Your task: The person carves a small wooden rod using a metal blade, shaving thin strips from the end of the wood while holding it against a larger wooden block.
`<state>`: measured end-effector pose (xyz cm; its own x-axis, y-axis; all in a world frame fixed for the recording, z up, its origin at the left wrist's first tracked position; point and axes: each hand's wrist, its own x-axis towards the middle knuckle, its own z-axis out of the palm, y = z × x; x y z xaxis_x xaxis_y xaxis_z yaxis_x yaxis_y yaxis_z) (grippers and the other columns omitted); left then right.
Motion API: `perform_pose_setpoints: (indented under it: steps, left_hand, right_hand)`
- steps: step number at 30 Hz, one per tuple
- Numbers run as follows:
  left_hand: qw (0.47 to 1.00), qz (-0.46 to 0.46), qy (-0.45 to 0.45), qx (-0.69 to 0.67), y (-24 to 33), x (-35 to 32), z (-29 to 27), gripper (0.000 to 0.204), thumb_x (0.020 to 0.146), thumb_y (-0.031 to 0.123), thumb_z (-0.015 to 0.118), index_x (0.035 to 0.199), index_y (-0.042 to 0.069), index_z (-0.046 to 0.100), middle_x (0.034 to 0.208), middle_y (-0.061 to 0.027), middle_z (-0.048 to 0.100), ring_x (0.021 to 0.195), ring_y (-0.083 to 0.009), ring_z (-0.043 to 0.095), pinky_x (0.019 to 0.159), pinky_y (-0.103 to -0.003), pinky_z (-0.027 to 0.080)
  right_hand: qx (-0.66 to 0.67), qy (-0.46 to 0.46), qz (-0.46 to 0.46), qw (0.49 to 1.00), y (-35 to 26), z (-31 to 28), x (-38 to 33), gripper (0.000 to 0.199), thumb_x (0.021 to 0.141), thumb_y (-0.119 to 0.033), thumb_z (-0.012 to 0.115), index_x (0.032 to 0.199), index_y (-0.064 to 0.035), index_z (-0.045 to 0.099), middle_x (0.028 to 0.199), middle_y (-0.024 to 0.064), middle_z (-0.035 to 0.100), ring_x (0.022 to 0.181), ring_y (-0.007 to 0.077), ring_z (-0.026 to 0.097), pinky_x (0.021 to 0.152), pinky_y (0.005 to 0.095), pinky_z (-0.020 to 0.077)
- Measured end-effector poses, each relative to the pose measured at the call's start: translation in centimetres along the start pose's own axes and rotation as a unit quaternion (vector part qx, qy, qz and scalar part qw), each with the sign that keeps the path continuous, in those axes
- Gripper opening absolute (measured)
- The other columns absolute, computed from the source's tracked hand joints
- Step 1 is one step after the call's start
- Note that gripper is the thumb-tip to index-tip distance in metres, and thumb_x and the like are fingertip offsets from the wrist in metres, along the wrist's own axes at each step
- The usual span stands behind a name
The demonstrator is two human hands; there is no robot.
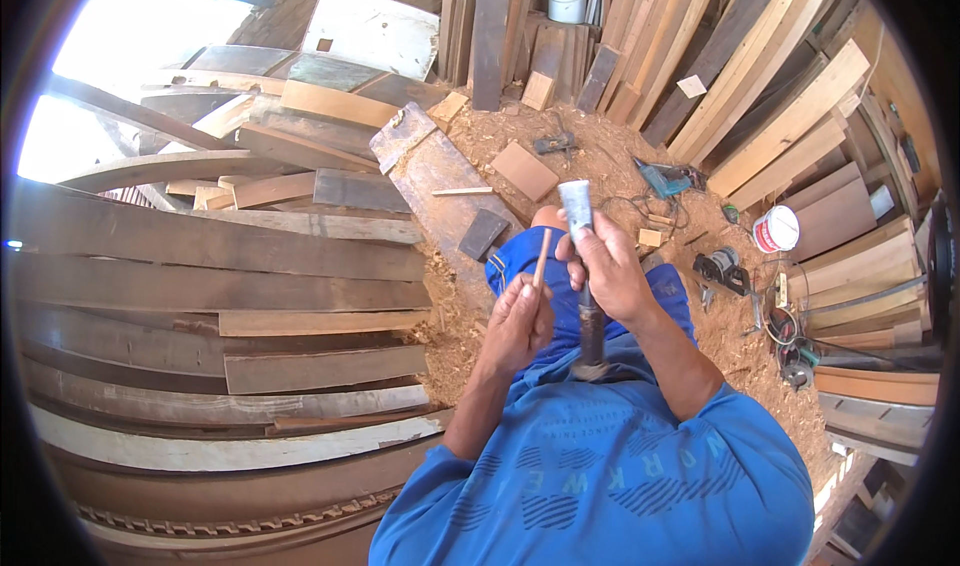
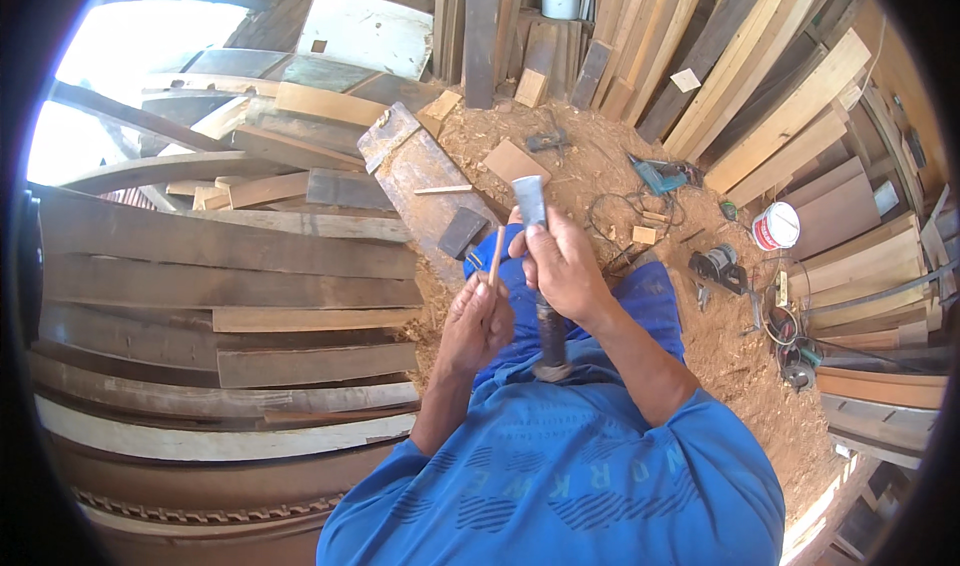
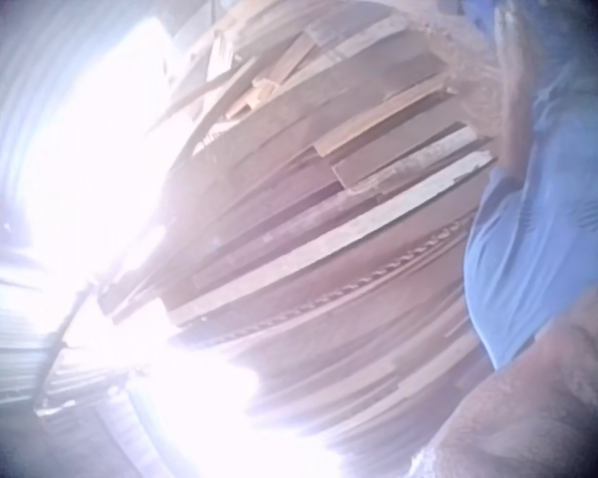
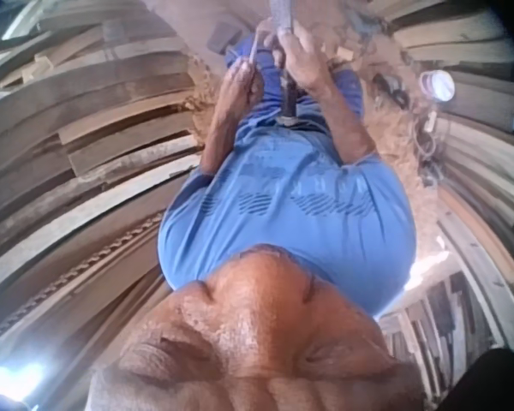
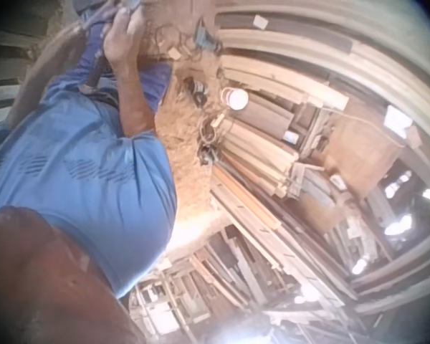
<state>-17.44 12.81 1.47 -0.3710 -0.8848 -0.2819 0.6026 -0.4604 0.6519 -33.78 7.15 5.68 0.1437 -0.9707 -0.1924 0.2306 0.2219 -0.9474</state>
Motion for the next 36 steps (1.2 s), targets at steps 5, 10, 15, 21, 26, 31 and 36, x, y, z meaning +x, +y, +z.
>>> perform_pose_setpoints:
  steps: [5, 10, 15, 21, 26, 31, 36]
  left_hand:
    - [0.992, 0.089, 0.080, 0.040, 0.6, 2.7, -1.0, 0.030, 0.106, 0.028, 0.037, 0.092, 0.007, 0.054, 0.059, 0.0003, 0.045, 0.042, -0.0068, 0.033, 0.037, -0.024, 0.026]
    - [0.977, 0.127, 0.147, 0.093, 2.2, 2.9, -1.0, 0.025, 0.105, 0.024, 0.042, 0.100, 0.006, 0.059, 0.074, -0.0010, 0.057, 0.069, -0.0058, 0.053, 0.060, -0.020, 0.044]
    - [0.905, 0.186, 0.079, 0.376, 2.7, 1.4, -2.3, 0.030, 0.106, 0.022, 0.041, 0.097, 0.002, 0.061, 0.074, -0.0020, 0.059, 0.065, -0.0100, 0.052, 0.057, -0.027, 0.043]
    - [0.888, 0.210, 0.118, 0.392, 1.8, 0.2, -0.4, 0.029, 0.106, 0.022, 0.041, 0.096, 0.003, 0.059, 0.071, -0.0032, 0.056, 0.063, -0.0119, 0.053, 0.057, -0.030, 0.044]
    - [0.911, 0.087, 0.038, 0.402, 0.4, -4.0, -1.2, 0.031, 0.105, 0.025, 0.042, 0.086, 0.005, 0.055, 0.059, 0.0023, 0.047, 0.053, -0.0059, 0.042, 0.048, -0.025, 0.034]
    - [0.975, 0.082, 0.094, 0.184, 0.4, -1.1, -1.1, 0.036, 0.105, 0.032, 0.042, 0.096, 0.003, 0.062, 0.059, 0.0060, 0.040, 0.050, -0.0035, 0.032, 0.046, -0.024, 0.027]
    - [0.980, 0.133, 0.076, 0.127, 2.2, 1.8, -1.0, 0.035, 0.106, 0.034, 0.040, 0.098, 0.006, 0.059, 0.063, 0.0039, 0.044, 0.054, -0.0033, 0.036, 0.048, -0.021, 0.028]
  right_hand:
    - [0.260, -0.040, 0.043, 0.964, 1.8, 2.0, -1.4, 0.017, 0.102, -0.017, 0.041, 0.111, -0.0046, 0.049, 0.081, 0.0079, 0.060, 0.053, 0.0091, 0.051, 0.049, 0.0255, 0.0476]
    - [0.274, -0.135, 0.199, 0.931, 1.0, 5.3, -4.0, 0.018, 0.102, -0.024, 0.045, 0.106, -0.0070, 0.048, 0.074, 0.0011, 0.050, 0.049, 0.0055, 0.041, 0.048, 0.0258, 0.0447]
    - [0.258, -0.163, 0.195, 0.932, 0.2, 5.0, -5.3, 0.019, 0.103, -0.027, 0.044, 0.103, -0.0083, 0.047, 0.069, -0.0016, 0.041, 0.048, 0.0039, 0.038, 0.047, 0.0251, 0.0423]
    - [0.232, -0.149, 0.156, 0.949, -0.5, 4.5, -5.9, 0.021, 0.103, -0.028, 0.042, 0.104, -0.0074, 0.046, 0.069, -0.0009, 0.041, 0.047, 0.0049, 0.037, 0.046, 0.0253, 0.0411]
    - [0.230, -0.075, 0.043, 0.969, -2.9, 2.4, -6.9, 0.019, 0.103, -0.025, 0.040, 0.102, -0.0065, 0.045, 0.067, 0.0007, 0.043, 0.045, 0.0067, 0.036, 0.046, 0.0259, 0.0417]
    - [0.254, -0.050, 0.119, 0.959, -0.4, 2.2, -5.2, 0.018, 0.103, -0.024, 0.042, 0.104, -0.0070, 0.048, 0.069, 0.0003, 0.046, 0.048, 0.0053, 0.039, 0.048, 0.0253, 0.0436]
    - [0.243, -0.092, 0.108, 0.959, -0.3, 3.2, -4.0, 0.017, 0.103, -0.024, 0.045, 0.105, -0.0071, 0.050, 0.073, -0.0002, 0.049, 0.052, 0.0049, 0.042, 0.049, 0.0242, 0.0443]
